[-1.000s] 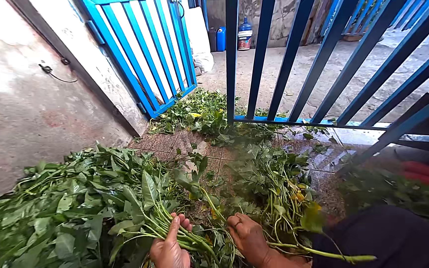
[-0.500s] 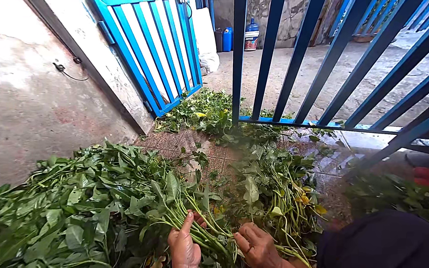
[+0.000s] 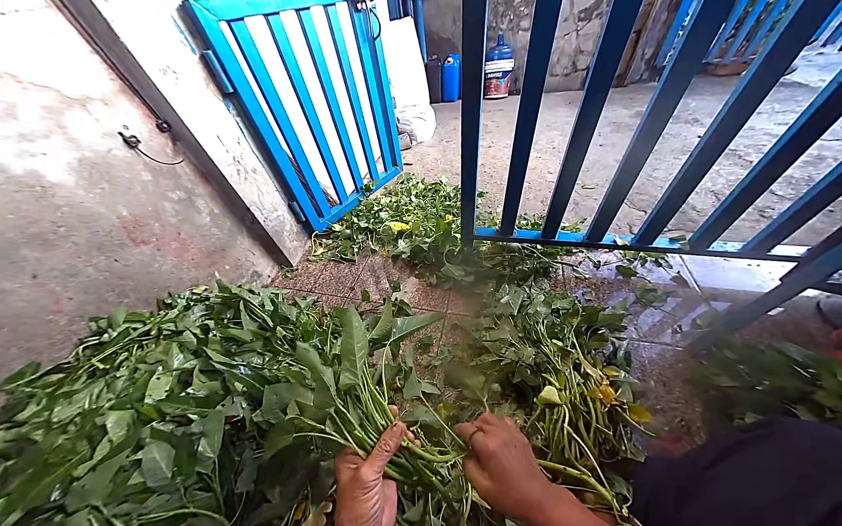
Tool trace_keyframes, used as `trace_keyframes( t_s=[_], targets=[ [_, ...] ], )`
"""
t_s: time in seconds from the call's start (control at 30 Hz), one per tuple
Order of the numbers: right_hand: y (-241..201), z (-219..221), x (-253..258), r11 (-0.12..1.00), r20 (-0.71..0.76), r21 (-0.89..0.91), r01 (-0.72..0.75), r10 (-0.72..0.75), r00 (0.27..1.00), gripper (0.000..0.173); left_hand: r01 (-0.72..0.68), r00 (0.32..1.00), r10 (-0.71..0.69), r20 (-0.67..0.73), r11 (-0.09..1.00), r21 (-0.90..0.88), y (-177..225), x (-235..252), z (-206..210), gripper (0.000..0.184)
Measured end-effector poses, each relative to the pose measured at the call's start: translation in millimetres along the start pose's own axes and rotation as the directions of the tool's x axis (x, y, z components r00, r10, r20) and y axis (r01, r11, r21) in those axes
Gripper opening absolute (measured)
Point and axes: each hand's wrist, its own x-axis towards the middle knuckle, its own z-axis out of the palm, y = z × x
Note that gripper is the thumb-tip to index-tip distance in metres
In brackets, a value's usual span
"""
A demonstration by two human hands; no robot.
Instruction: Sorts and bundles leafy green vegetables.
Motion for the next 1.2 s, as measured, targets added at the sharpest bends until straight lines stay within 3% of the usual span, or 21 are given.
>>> trace_keyframes(
  t_s=[0.03, 0.07, 0.17, 0.2, 0.27, 0.4, 0.47, 0.5, 0.57, 0.63, 0.67, 0.8, 0.87, 0.93, 0.97, 1.1, 1.2],
  targets=[
    [-4, -12, 8, 0.981, 0.254, 0.162, -0.103, 0.059, 0.965, 0.037, 0.008, 1.0, -0.009, 0.005, 1.0, 0.018, 0, 0, 0, 0.031],
    [-4, -17, 16, 0.926, 0.394, 0.334, -0.177, 0.033, 0.918, 0.037, 0.013, 1.0, -0.014, 0.015, 0.999, 0.041, 0, 0, 0, 0.031],
    [-9, -16, 28, 0.562, 0.489, 0.749, -0.352, -0.111, 0.865, 0.028, 0.015, 0.998, -0.019, 0.063, 0.998, 0.062, -2, 1, -3, 0.032],
    [-12, -17, 31, 0.46, 0.512, 0.788, -0.41, -0.118, 0.851, 0.03, 0.007, 0.997, -0.013, 0.077, 0.998, 0.069, -3, 1, -4, 0.033],
    [-17, -14, 35, 0.358, 0.517, 0.811, -0.463, -0.066, 0.854, 0.031, -0.008, 0.996, 0.0, 0.093, 0.996, 0.086, -4, 1, -4, 0.034],
    [-18, -2, 35, 0.108, 0.494, 0.858, -0.502, 0.093, 0.865, 0.019, -0.03, 0.996, 0.019, 0.086, 0.991, 0.128, 4, 0, -4, 0.027],
    [-17, 2, 33, 0.046, 0.484, 0.869, -0.493, 0.132, 0.865, 0.018, -0.053, 0.995, 0.038, 0.089, 0.983, 0.173, 7, -2, -3, 0.025],
    [-17, 5, 32, 0.11, 0.443, 0.882, -0.459, 0.141, 0.885, 0.018, -0.084, 0.994, 0.068, 0.086, 0.977, 0.197, 6, -3, -1, 0.023],
    [-14, 14, 32, 0.446, 0.32, 0.819, -0.361, 0.169, 0.932, 0.025, -0.179, 0.983, 0.164, 0.081, 0.954, 0.24, 3, -5, 4, 0.021],
    [-8, 14, 31, 0.808, 0.298, 0.446, -0.384, 0.271, 0.915, 0.037, -0.273, 0.962, 0.261, 0.081, 0.931, 0.242, 8, -4, 7, 0.021],
    [-2, 15, 29, 0.867, 0.335, 0.241, -0.436, 0.347, 0.876, 0.041, -0.315, 0.949, 0.308, 0.066, 0.918, 0.241, 14, -4, 7, 0.021],
    [44, 38, 7, 0.816, 0.387, -0.257, -0.518, 0.579, 0.718, 0.045, -0.402, 0.901, 0.433, -0.038, 0.864, 0.302, 34, -6, 4, 0.021],
    [76, 46, -8, 0.77, 0.436, -0.346, -0.536, 0.638, 0.635, 0.047, -0.422, 0.885, 0.464, -0.042, 0.837, 0.349, 40, -7, 0, 0.022],
    [96, 41, -15, 0.751, 0.531, -0.342, -0.565, 0.65, 0.544, 0.064, -0.419, 0.884, 0.466, -0.026, 0.818, 0.393, 46, -6, -4, 0.022],
    [98, 38, -16, 0.756, 0.555, -0.324, -0.569, 0.638, 0.533, 0.07, -0.41, 0.889, 0.458, -0.018, 0.812, 0.416, 46, -7, -6, 0.022],
    [51, 3, 9, 0.847, 0.532, -0.26, -0.463, 0.526, 0.664, 0.05, -0.382, 0.904, 0.428, -0.002, 0.809, 0.448, 37, -5, -4, 0.025],
    [22, -2, 27, 0.938, 0.507, -0.023, -0.345, 0.309, 0.805, 0.054, -0.388, 0.902, 0.432, 0.0, 0.81, 0.44, 33, -6, 5, 0.025]
  ],
)
